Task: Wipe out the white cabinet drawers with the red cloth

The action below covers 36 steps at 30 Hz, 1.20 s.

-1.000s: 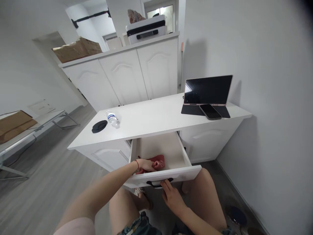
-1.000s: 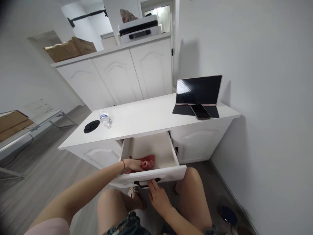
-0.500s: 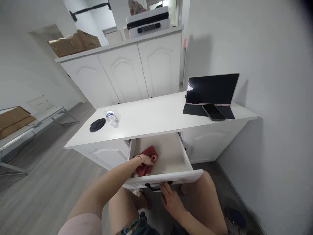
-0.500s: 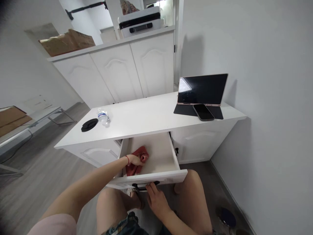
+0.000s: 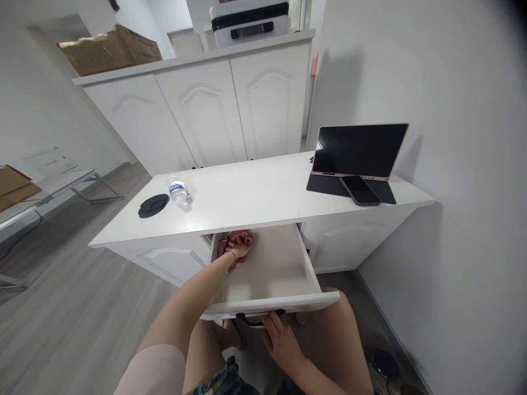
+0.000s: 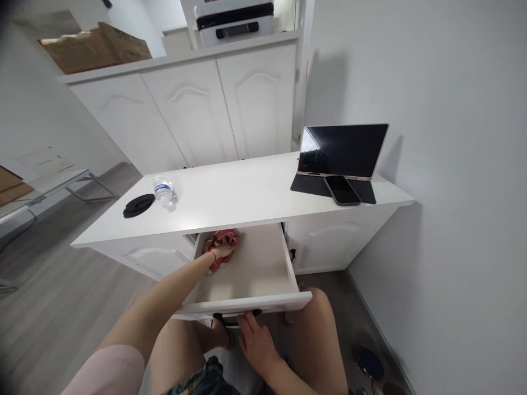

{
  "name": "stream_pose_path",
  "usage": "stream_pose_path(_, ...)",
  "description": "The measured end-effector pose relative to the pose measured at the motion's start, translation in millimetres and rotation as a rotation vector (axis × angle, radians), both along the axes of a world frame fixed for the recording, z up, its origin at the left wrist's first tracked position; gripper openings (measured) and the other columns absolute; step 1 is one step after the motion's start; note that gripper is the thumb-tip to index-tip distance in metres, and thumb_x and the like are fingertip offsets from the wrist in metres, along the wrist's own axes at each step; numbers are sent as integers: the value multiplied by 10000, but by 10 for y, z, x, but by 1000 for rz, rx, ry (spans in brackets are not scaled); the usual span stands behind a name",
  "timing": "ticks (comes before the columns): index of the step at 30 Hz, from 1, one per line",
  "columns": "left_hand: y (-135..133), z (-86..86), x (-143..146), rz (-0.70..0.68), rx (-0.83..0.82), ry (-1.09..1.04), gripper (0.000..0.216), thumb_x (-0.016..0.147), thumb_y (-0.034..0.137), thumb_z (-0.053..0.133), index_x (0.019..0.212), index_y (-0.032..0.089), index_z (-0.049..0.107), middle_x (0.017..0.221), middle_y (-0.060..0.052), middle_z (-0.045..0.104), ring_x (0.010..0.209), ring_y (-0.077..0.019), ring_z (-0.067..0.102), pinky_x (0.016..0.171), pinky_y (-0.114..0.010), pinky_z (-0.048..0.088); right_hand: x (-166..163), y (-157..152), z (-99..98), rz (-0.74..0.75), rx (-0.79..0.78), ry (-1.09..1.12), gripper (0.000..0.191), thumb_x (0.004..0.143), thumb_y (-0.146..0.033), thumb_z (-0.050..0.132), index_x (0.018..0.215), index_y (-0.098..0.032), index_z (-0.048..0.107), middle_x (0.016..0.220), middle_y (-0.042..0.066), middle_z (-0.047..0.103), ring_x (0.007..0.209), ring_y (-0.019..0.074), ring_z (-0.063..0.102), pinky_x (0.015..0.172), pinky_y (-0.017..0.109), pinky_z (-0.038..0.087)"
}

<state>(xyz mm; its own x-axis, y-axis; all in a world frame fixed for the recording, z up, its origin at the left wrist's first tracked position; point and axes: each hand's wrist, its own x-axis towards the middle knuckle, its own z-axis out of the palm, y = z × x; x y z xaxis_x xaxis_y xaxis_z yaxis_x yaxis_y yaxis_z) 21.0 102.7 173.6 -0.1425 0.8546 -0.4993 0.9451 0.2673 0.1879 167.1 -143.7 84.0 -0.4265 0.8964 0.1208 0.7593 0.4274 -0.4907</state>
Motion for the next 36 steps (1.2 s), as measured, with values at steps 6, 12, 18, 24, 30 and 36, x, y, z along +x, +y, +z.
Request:
stream_pose_path(6, 139, -111, 243, 117, -20, -12, 874, 804, 627, 430, 1490, 179, 126, 1546, -258, 31, 1366, -520, 62, 992, -691, 162, 14, 5, -18, 26, -24, 8, 465, 768, -67, 446, 1196, -205, 566, 1233, 113, 601, 889, 211, 647, 737, 327, 537)
stream_pose_path(12, 259, -195, 609, 16, 13, -63, 843, 809, 610, 413, 1486, 188, 139, 1551, -243, -29, 1369, -514, -25, 979, -714, 132, 16, 22, 3, 33, -35, -4, 496, 733, -53, 450, 1188, -212, 567, 1256, 115, 590, 895, 222, 645, 710, 324, 535)
stream_pose_path(18, 271, -234, 1007, -132, -21, -28, 851, 807, 632, 338, 1497, 215, 68, 1561, -207, -52, 1381, -492, -35, 985, -715, 130, 34, 26, 78, 25, -43, 23, 480, 731, -55, 444, 1168, -218, 557, 1230, 98, 595, 842, 206, 637, 681, 309, 522)
stream_pose_path(24, 129, -300, 1081, -465, -33, -80, 906, 763, 685, 388, 1500, 274, 58, 1573, -124, -105, 1385, -475, -75, 1039, -675, 63, 35, 16, 118, 27, -74, 7, 470, 735, -53, 444, 1160, -214, 563, 1242, 106, 589, 857, 222, 644, 686, 331, 531)
stream_pose_path(30, -117, -319, 911, -734, -96, -126, 886, 724, 635, 517, 1483, 312, 193, 1579, -71, -76, 1391, -439, -122, 1052, -672, 8, 34, 16, 94, 23, -87, -5, 486, 733, -39, 448, 1177, -201, 558, 1242, 118, 588, 967, 241, 637, 729, 340, 540)
stream_pose_path(36, -486, -255, 806, -998, -102, -161, 843, 694, 493, 630, 1450, 325, 297, 1584, -56, 15, 1407, -420, -54, 1057, -671, 41, 18, 22, 35, 19, -39, 26, 457, 746, -32, 425, 1158, -176, 561, 1190, 128, 603, 967, 229, 637, 732, 326, 540)
